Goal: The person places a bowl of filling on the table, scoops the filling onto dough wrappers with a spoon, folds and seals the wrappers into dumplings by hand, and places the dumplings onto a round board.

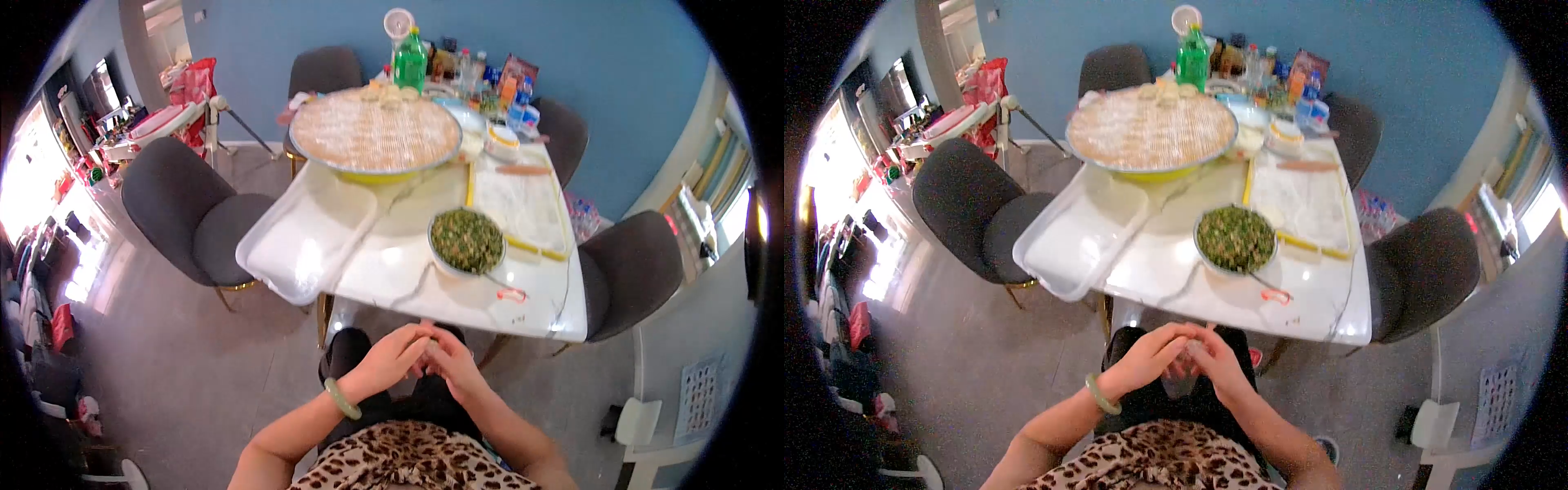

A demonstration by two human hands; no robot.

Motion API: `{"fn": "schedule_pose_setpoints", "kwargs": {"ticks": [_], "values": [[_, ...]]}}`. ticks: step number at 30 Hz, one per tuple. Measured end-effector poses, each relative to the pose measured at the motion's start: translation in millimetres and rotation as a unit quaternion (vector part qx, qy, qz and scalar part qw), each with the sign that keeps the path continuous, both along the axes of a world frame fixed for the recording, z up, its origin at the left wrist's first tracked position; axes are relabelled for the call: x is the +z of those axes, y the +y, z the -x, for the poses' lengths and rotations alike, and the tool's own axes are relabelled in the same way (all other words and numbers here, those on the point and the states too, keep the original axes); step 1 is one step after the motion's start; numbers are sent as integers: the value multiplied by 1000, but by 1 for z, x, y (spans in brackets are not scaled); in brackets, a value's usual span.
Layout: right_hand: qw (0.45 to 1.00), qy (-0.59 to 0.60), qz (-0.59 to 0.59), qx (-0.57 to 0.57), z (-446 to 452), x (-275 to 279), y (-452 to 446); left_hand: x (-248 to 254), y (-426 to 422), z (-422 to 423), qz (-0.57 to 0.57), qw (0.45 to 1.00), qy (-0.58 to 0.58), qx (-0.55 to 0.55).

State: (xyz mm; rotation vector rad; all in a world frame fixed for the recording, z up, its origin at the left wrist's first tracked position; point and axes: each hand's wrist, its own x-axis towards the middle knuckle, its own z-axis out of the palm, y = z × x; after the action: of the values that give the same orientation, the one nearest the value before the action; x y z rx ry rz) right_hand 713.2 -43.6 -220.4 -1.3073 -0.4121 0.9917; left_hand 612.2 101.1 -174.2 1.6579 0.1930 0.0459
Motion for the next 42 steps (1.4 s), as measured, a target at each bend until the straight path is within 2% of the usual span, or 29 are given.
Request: {"fn": "schedule_pose_setpoints", "kwargs": {"ticks": [2, 3, 4, 7, 10, 11, 12, 13, 14, 17, 19, 23, 25, 28, 32, 35, 40, 42], "values": [[999, 13, 34, 21, -1, 15, -2, 10, 15, 5, 41, 997, -29, 63], [997, 15, 52, 49, -3, 30, -2, 12, 26, 2, 68, 991, -3, 116], [995, 18, 71, 75, -3, 48, -6, 12, 37, -2, 89, 984, -50, 149], [969, -26, 130, 207, -13, 128, -1, 8, 62, -23, 131, 965, -113, 197], [945, -199, 116, 233, -51, 200, 31, -6, 78, -56, 102, 965, -139, 200], [946, -238, 57, 214, -71, 215, 50, -10, 79, -65, 77, 967, -139, 200], [942, -276, 56, 181, -95, 227, 72, -15, 81, -72, 53, 968, -137, 202], [924, -344, 53, 157, -120, 239, 99, -22, 80, -78, 64, 967, -144, 202], [901, -410, 32, 137, -144, 247, 124, -18, 80, -77, 11, 973, -127, 191], [872, -477, 87, 61, -213, 247, 210, -29, 80, -76, -42, 970, -154, 183], [885, -458, 81, 23, -261, 223, 259, -25, 82, -71, -143, 956, -182, 182], [871, -486, 68, -11, -316, 183, 327, -25, 84, -70, -121, 956, -189, 188], [815, -575, 71, -8, -330, 170, 348, -26, 85, -70, -131, 953, -202, 184], [789, -613, 47, -18, -327, 163, 353, -26, 85, -72, -139, 945, -233, 182], [794, -600, 90, -24, -321, 164, 354, -26, 86, -70, -129, 947, -240, 173], [785, -616, 50, -30, -332, 157, 353, -26, 86, -69, -127, 945, -248, 170], [741, -666, 70, -51, -321, 162, 350, -25, 85, -71, -142, 940, -258, 173], [750, -655, 83, -49, -314, 165, 354, -21, 84, -72, -164, 930, -266, 190]]}}
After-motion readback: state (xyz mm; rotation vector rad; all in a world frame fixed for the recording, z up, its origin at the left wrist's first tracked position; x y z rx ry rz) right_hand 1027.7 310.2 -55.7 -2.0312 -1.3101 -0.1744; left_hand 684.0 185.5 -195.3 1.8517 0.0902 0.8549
